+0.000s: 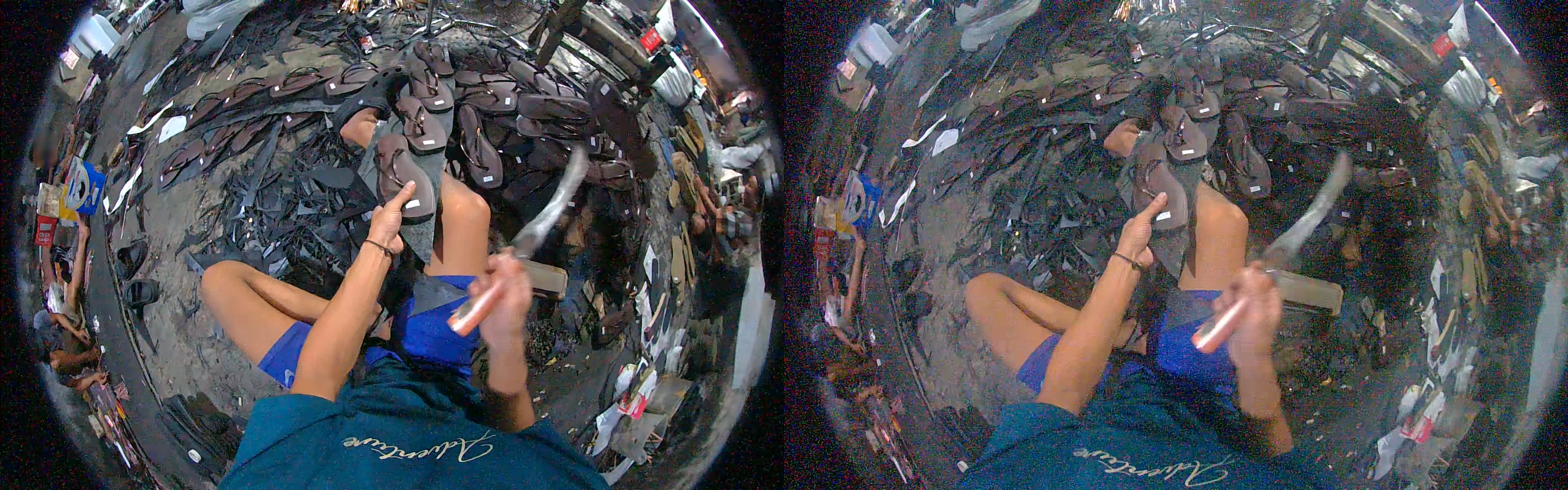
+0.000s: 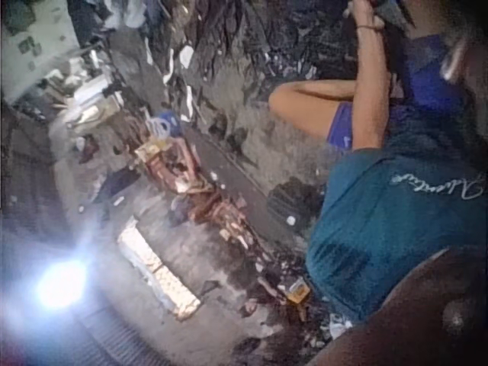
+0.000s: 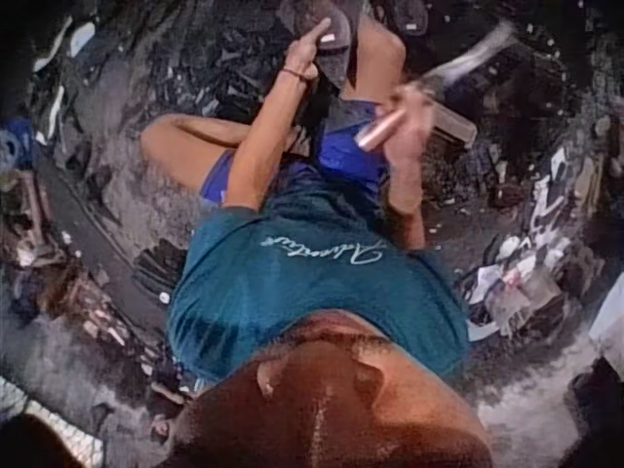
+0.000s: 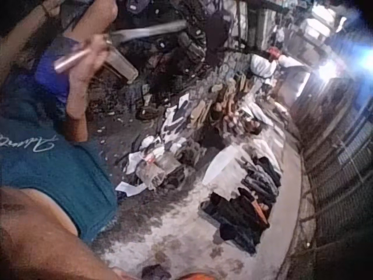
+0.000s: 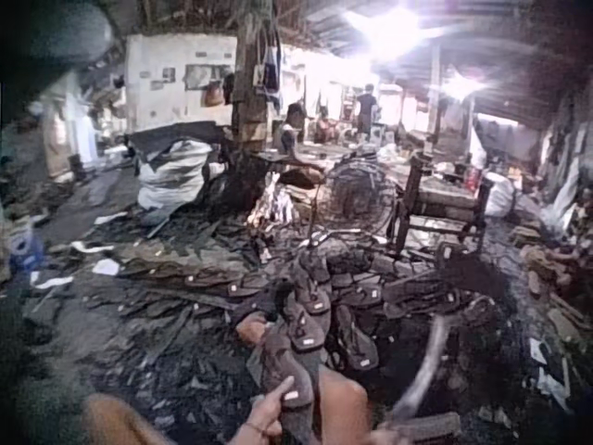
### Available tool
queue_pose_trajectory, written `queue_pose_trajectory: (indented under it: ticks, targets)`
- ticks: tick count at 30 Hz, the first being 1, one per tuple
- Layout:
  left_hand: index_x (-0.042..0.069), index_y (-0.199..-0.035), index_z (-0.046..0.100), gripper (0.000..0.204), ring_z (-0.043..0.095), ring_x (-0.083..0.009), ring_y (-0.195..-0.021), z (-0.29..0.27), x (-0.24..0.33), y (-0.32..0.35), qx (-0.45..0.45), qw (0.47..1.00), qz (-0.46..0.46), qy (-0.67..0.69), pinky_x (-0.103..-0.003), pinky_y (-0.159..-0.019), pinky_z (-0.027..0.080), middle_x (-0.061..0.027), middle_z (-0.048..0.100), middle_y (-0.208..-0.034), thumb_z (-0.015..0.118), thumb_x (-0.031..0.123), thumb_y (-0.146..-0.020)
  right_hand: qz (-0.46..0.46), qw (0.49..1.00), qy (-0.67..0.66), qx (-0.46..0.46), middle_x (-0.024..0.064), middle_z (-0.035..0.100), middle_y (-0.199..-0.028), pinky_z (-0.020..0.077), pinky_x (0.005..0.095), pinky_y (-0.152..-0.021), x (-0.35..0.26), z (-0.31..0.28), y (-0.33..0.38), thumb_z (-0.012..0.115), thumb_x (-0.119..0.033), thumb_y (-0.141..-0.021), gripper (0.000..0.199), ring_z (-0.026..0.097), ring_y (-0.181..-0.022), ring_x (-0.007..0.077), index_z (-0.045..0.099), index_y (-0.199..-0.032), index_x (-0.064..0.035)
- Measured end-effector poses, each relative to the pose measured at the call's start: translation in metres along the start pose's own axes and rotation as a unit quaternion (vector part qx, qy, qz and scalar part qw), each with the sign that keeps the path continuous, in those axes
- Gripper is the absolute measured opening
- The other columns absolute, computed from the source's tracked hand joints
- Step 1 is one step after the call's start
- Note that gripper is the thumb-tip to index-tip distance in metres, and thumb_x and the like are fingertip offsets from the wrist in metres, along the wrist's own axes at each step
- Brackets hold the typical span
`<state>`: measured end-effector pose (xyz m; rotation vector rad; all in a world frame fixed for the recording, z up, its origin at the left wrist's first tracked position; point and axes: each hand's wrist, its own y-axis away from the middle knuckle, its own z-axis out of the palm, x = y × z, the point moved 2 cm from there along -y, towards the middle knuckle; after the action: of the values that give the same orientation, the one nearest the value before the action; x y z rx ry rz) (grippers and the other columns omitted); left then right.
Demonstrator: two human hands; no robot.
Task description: The person sits on the ground and uses a knife to trim excess material from the edges of multiple sandals. They pick up each sandal, scrape the blade along the sole and strap edges, and place the trimmed sandals aside.
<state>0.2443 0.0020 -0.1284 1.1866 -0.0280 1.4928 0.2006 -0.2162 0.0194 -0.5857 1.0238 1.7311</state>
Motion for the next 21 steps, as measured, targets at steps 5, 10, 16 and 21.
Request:
queue_pose_trajectory:
  ticks: [5, 10, 16, 21]
  targets:
    - [0.000, -0.124, 0.060, 0.043, 0.065, -0.0219, -0.103, 0.006, 0.049, 0.113, -0.024, 0.997, -0.046, 0.055, -0.039, -0.091, 0.053, -0.0093, 0.068, -0.113, 0.070, 0.026, -0.092, 0.040, 0.971, 0.223, -0.077, 0.0031, 0.060, -0.080, 0.0497, 0.0266, -0.049, 0.032, -0.009, 0.033, 0.060, -0.023, -0.099, 0.033, 0.058, -0.058, 0.0110, 0.051, -0.127, -0.0070]
    - [0.003, -0.128, 0.057, 0.043, 0.069, -0.0232, -0.090, -0.025, 0.053, 0.216, 0.053, 0.999, 0.006, -0.001, -0.036, -0.080, 0.057, -0.0096, 0.069, -0.109, 0.066, 0.028, -0.094, 0.010, 0.883, 0.437, -0.168, 0.0064, 0.063, -0.075, 0.0480, 0.0311, -0.055, 0.041, -0.016, 0.063, 0.057, -0.023, -0.101, 0.034, 0.061, -0.061, 0.0154, 0.051, -0.125, -0.0008]
    - [-0.001, -0.123, 0.057, 0.042, 0.070, -0.0243, -0.090, -0.035, 0.056, 0.224, 0.028, 0.999, -0.030, 0.009, -0.038, -0.076, 0.060, -0.0126, 0.069, -0.107, 0.064, 0.028, -0.094, -0.017, 0.819, 0.530, -0.218, 0.0171, 0.060, -0.069, 0.0471, 0.0405, -0.056, 0.049, -0.016, 0.075, 0.057, -0.019, -0.099, 0.021, 0.065, -0.062, 0.0355, 0.048, -0.111, -0.0041]
    - [-0.001, -0.123, 0.057, 0.042, 0.070, -0.0240, -0.088, -0.054, 0.037, 0.220, 0.026, 0.997, -0.033, 0.058, -0.037, -0.078, 0.060, -0.0124, 0.069, -0.106, 0.067, 0.024, -0.091, -0.009, 0.793, 0.564, -0.231, 0.0247, 0.062, -0.077, 0.0474, 0.0492, -0.058, 0.069, 0.013, 0.035, 0.056, -0.019, -0.099, 0.022, 0.064, -0.071, 0.0473, 0.044, -0.107, -0.0035]
